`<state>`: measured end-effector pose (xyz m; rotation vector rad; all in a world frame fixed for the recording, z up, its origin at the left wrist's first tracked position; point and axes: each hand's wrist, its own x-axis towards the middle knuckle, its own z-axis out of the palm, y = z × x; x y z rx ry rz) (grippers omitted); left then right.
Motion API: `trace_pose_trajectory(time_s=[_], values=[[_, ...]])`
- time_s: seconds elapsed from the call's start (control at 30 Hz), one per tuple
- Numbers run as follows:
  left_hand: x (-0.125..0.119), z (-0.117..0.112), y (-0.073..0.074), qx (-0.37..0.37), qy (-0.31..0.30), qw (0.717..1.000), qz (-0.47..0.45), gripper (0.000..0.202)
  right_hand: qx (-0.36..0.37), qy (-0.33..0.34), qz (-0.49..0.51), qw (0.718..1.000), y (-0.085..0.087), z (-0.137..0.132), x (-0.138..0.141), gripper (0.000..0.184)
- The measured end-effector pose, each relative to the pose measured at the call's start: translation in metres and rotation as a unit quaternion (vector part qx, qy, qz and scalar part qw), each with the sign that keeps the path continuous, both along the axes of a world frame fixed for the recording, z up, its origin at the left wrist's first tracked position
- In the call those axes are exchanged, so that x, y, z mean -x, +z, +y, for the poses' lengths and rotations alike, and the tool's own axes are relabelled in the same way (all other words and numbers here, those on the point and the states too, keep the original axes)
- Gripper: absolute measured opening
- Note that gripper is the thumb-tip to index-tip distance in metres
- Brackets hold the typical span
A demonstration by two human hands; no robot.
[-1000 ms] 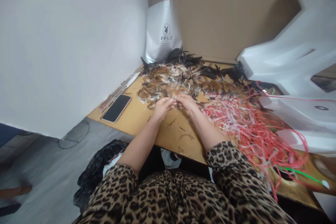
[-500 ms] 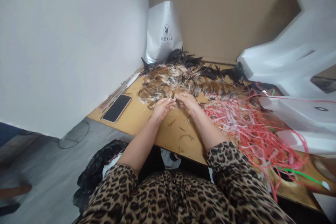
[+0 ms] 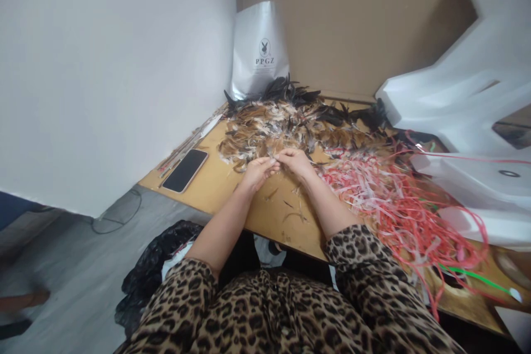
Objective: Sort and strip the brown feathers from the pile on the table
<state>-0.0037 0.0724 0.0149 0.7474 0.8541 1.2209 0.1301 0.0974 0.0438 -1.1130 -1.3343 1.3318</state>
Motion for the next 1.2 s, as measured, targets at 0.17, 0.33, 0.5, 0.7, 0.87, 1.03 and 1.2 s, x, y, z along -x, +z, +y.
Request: trace_pose_trajectory(time_s=[0.17,0.33,0.5,0.7,0.87,1.03,1.2], values=[[-0.001,0.001,-0.002,-0.021,0.021,0.999,0.045,0.021,0.015,0.003,-0.007,1.000,0.003,-0.002,-0.001,0.031],[-0.003,0.001,-0.003,-0.034,0.031,0.997,0.069,0.025,0.013,0.009,-0.003,1.000,0.003,-0.002,-0.001,0.030],[-0.003,0.001,-0.003,-0.039,0.027,0.994,0.096,0.023,0.016,0.010,-0.011,1.000,0.006,-0.004,-0.001,0.030],[0.004,0.004,-0.002,-0.030,0.093,0.995,0.035,0.021,0.010,-0.058,-0.020,0.998,0.001,0.006,-0.010,0.030],[0.008,0.007,-0.002,-0.007,0.120,0.993,-0.012,0.017,-0.051,-0.087,-0.160,0.982,-0.018,0.021,-0.025,0.024],[0.008,0.008,-0.005,-0.001,0.126,0.992,-0.028,0.017,-0.055,-0.047,-0.261,0.963,-0.028,0.023,-0.030,0.025],[0.009,0.010,-0.007,0.006,0.155,0.987,-0.048,0.014,-0.021,0.010,-0.299,0.954,-0.020,0.017,-0.030,0.025]])
